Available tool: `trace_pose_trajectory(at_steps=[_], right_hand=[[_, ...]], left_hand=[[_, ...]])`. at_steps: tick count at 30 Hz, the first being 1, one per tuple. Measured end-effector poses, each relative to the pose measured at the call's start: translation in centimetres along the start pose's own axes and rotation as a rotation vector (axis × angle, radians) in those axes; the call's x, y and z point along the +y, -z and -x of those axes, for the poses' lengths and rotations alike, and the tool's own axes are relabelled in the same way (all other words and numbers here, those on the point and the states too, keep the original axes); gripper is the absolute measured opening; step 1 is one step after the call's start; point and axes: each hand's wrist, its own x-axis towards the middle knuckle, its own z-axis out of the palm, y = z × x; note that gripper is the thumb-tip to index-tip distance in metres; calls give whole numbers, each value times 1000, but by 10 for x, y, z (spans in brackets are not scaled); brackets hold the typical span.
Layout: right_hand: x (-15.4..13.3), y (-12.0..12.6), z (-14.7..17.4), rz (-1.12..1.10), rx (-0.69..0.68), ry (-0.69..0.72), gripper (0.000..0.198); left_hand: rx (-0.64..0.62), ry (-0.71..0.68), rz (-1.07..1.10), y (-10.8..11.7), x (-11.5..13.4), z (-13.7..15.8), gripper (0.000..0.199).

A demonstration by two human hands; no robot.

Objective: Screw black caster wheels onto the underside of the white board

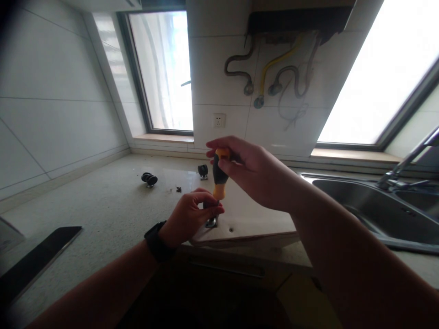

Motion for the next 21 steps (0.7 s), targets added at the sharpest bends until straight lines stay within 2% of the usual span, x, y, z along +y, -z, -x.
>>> trace_pose_trajectory(at_steps=[2, 7, 13, 19, 21], right_hand=[[-1, 1, -2, 1, 10, -21, 28], [-9, -1, -4, 159, 144, -53, 28], [-7, -3, 1, 416, 270, 8, 31], [0, -11, 5, 345, 333, -20, 37], [1, -9, 5, 311, 394, -13, 39]], left_hand=[[-4, -11, -7, 1, 0, 0, 8], [-14, -22, 3, 2, -2, -1, 6], [-12, -1, 42, 0, -6, 0, 9], [-36, -38, 8, 9, -9, 2, 20], [5, -60, -65, 17, -15, 3, 24]])
